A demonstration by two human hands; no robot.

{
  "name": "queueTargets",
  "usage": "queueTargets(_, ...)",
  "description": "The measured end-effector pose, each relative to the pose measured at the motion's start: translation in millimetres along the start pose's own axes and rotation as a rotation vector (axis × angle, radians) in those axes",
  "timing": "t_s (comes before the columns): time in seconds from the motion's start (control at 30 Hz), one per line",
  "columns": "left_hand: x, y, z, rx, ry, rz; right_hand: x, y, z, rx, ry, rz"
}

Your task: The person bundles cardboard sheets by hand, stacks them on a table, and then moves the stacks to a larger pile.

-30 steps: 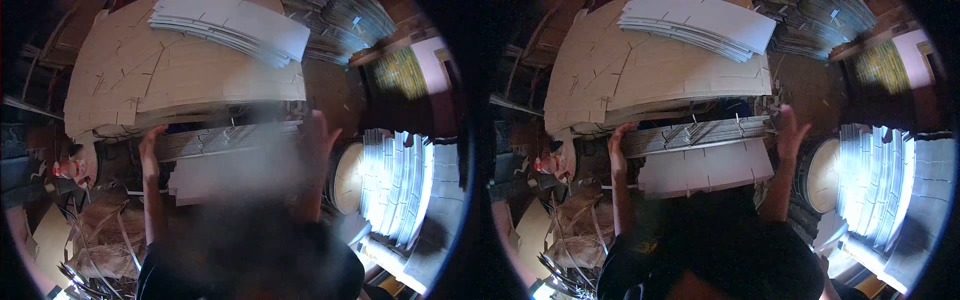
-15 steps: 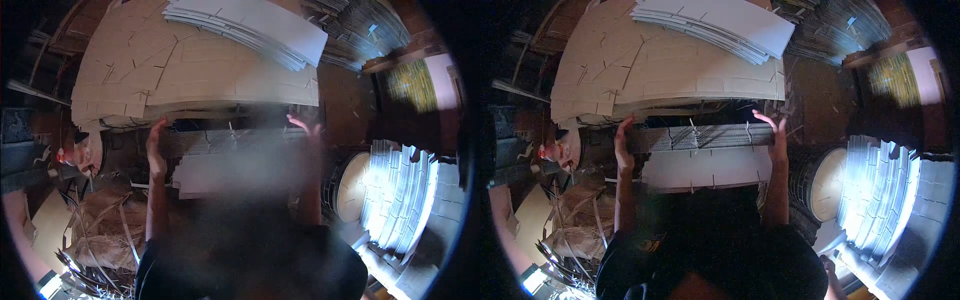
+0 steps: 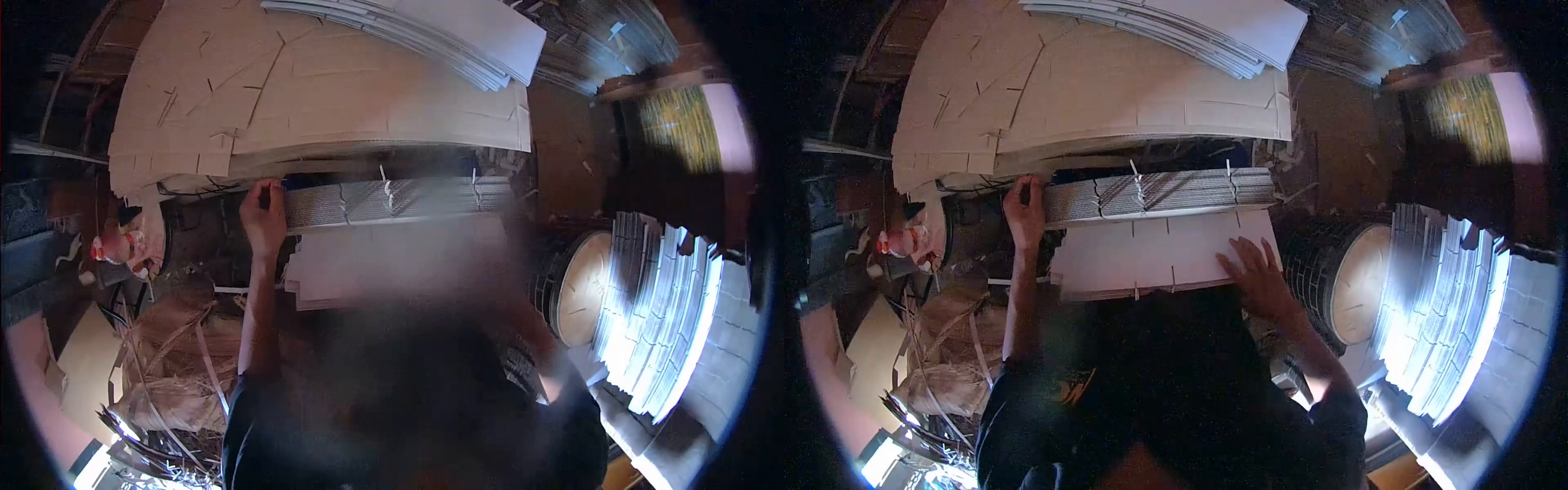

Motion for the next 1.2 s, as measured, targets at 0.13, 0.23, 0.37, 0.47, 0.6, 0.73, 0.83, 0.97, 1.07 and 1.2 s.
queueTargets(0.13,0,3,-6,-0.019,-0.045,0.009,12,54,39,0.024,0.06,0.067)
queueTargets(0.23,3,-4,-2,-0.296,-0.185,0.021,42,69,13,0.062,0.218,0.176)
queueTargets(0.37,5,0,-10,-0.451,-0.32,-0.151,59,58,-40,0.189,0.62,0.32)
queueTargets(0.47,-2,1,-16,-0.426,-0.291,-0.09,60,60,-39,0.131,0.683,0.357)
queueTargets(0.6,-11,2,-3,-0.456,-0.263,-0.05,48,82,-42,0.154,0.799,0.374)
queueTargets(0.73,-12,12,-8,-0.476,-0.234,-0.04,39,146,-34,1.023,1.071,0.471)
queueTargets(0.83,-11,15,-12,-0.441,-0.339,-0.015,70,193,35,1.439,0.879,0.326)
queueTargets(0.97,-13,-6,-6,-0.308,-0.395,-0.043,85,163,12,1.399,0.805,0.485)
queueTargets(1.07,-17,23,2,0.079,-0.317,0.348,73,132,-47,0.484,0.758,0.496)
queueTargets(1.2,-26,31,-2,0.202,-0.318,0.266,61,82,-107,0.369,0.883,0.579)
Point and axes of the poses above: each hand's wrist, its own x-axis towards the middle knuckle, its own z-axis out of the palm, y = z × x, the point moved 7 cm from there along x, towards the middle knuckle
